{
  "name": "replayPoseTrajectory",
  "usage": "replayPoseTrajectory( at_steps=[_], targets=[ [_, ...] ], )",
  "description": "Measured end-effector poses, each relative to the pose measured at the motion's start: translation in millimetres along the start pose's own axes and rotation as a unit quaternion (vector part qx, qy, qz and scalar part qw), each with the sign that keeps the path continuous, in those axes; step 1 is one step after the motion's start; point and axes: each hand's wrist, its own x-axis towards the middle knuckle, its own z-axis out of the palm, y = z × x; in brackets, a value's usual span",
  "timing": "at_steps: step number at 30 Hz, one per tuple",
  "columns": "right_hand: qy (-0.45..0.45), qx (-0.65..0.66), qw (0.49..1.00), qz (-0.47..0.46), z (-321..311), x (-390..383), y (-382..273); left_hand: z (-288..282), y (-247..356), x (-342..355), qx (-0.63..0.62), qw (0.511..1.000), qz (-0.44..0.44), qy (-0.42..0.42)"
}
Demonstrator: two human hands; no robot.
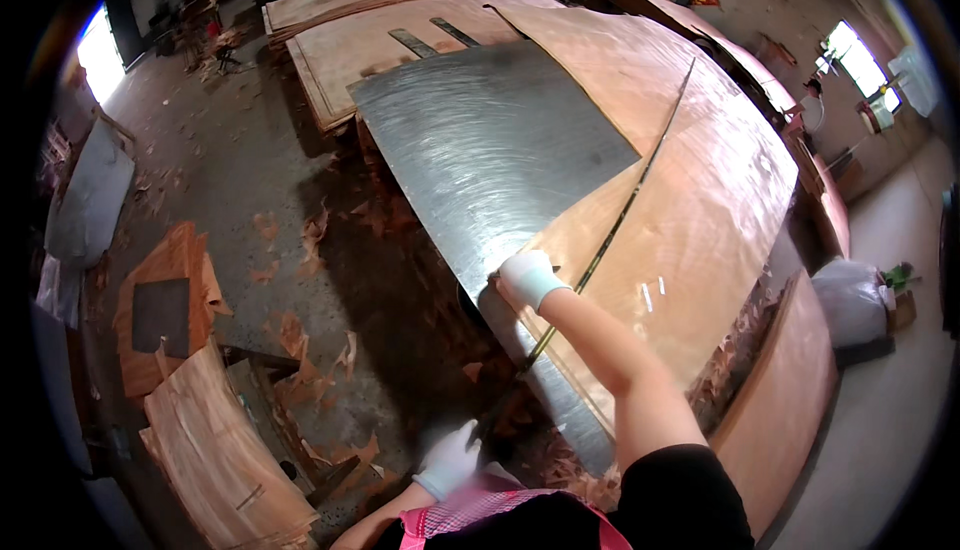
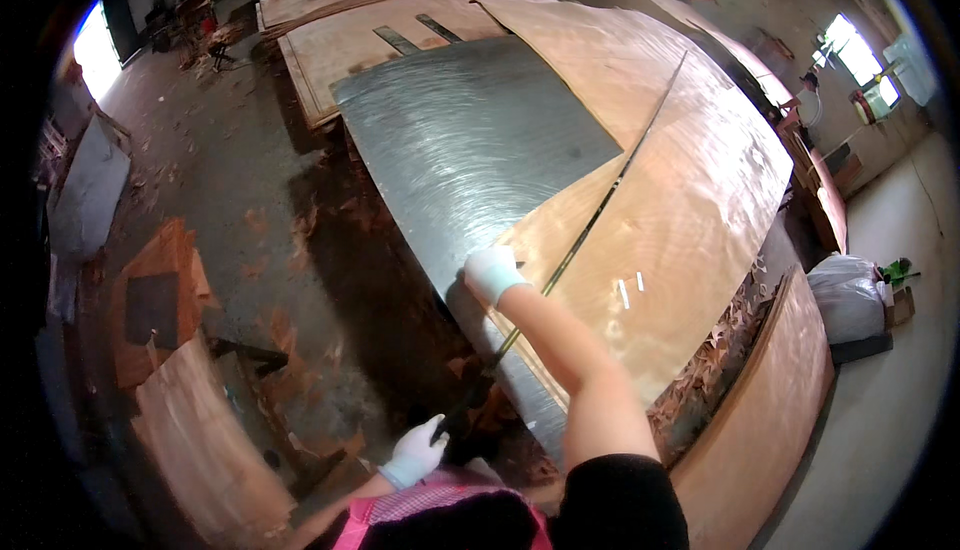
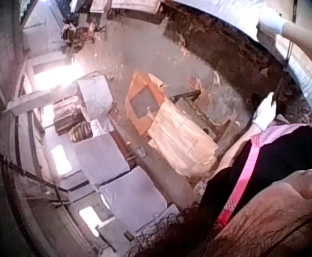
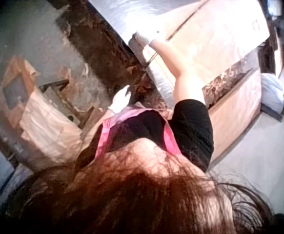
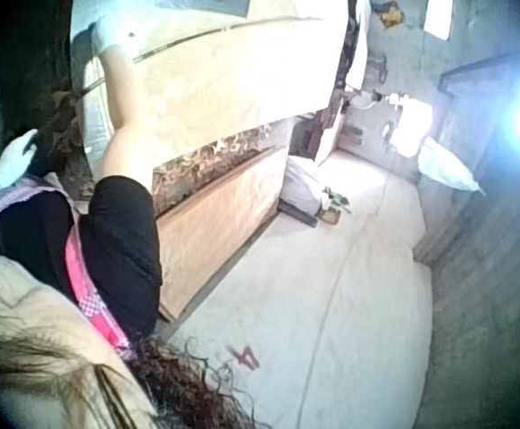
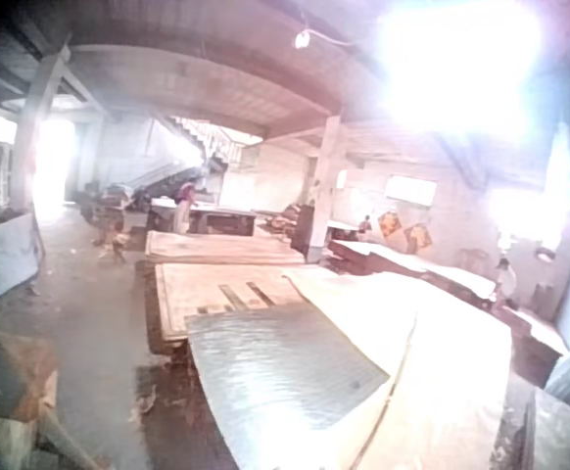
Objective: The person uses a knife to cut away damaged areas of wood veneer and applies tape to secure patches while working at a large workshop table.
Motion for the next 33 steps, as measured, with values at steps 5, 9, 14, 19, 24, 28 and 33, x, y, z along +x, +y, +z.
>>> replayPoseTrajectory(
  at_steps=[5,9,14,19,24,28,33],
  targets=[
    [-0.073,0.141,0.981,-0.112,17.3,-36.0,28.2,-1.0,11.4,-0.1,0.042,0.997,-0.021,-0.058],
    [0.025,0.329,0.944,-0.003,42.4,-70.9,35.7,16.6,9.3,-2.3,0.064,0.996,0.010,-0.056],
    [0.093,0.416,0.902,0.070,64.8,-126.9,65.9,44.4,11.2,14.9,-0.033,0.994,0.046,-0.097],
    [0.191,0.491,0.844,0.095,115.8,-160.3,90.8,50.9,48.1,29.2,-0.067,0.979,0.016,-0.192],
    [0.240,0.456,0.853,0.084,124.0,-136.3,75.7,30.2,68.6,29.0,-0.116,0.953,-0.088,-0.265],
    [0.274,0.404,0.872,0.043,104.8,-92.6,41.6,14.0,70.7,24.4,-0.147,0.944,-0.121,-0.269],
    [0.163,0.319,0.933,0.042,58.0,-34.0,-1.9,9.7,46.0,18.7,-0.148,0.952,-0.101,-0.247]
  ],
)
